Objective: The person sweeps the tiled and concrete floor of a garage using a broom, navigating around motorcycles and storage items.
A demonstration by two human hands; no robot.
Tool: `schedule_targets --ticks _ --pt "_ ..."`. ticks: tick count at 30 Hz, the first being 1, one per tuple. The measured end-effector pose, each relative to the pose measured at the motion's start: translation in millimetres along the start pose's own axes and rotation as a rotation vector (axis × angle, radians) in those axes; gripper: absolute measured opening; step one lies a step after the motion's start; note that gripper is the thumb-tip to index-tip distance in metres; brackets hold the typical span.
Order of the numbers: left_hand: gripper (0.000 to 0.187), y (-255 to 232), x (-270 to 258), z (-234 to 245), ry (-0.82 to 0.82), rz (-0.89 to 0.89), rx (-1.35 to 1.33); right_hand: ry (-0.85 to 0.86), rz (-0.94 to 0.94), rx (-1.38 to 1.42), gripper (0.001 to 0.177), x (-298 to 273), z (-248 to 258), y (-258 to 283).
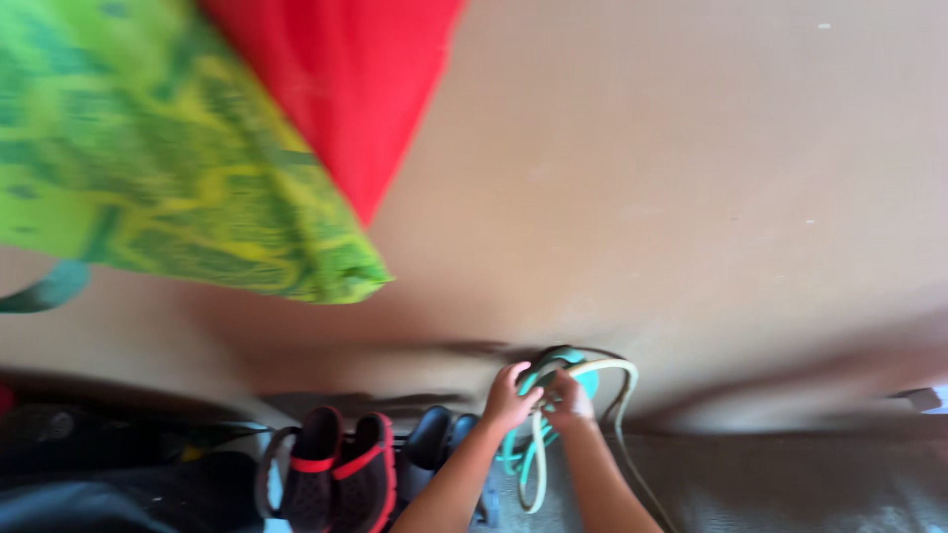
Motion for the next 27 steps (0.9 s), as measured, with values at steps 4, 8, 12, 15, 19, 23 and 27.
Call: schedule_targets --ticks 4,8,12,15,19,23,27 --pt "0.058 33 -11 -23 -0.082 0.167 -0.051 0.176 -0.087 0.171 0.033 16 -37 -21" --pt "0.053 52 -34 -21 -0.133 0.418 -0.271 -0.073 -0.129 0.201 0.045 30 -46 -24" --pt "0.05 49 -33 -5 -0.224 0.457 -0.241 -0.035 -0.236 0.147 0.061 24 -45 -26" --pt "0.047 38 -15 -2 -0.249 0.36 -0.416 -0.001 -0.179 0.145 0.049 8 -28 -29" --pt "0.042 15 9 -7 -0.219 0.364 -0.08 0.035 -0.012 0.134 0.034 -21 24 -16" --pt "0.045 -29 43 -44 -0.03 0.156 0.363 0.004 0.183 0.167 0.027 -49 75 40" --pt "0.035 -44 63 -74 0.201 0.135 0.794 -0.027 0.393 0.206 0.016 -91 106 95"
Point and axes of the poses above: each hand's wrist, its own x-axis towards the middle knuckle, its own z-axis out of the back of the hand, y = z × x, the point moved 5 cm from there along x, towards the middle knuckle, and after that the axes turned 2 degrees about z, right-handed, at the moved point
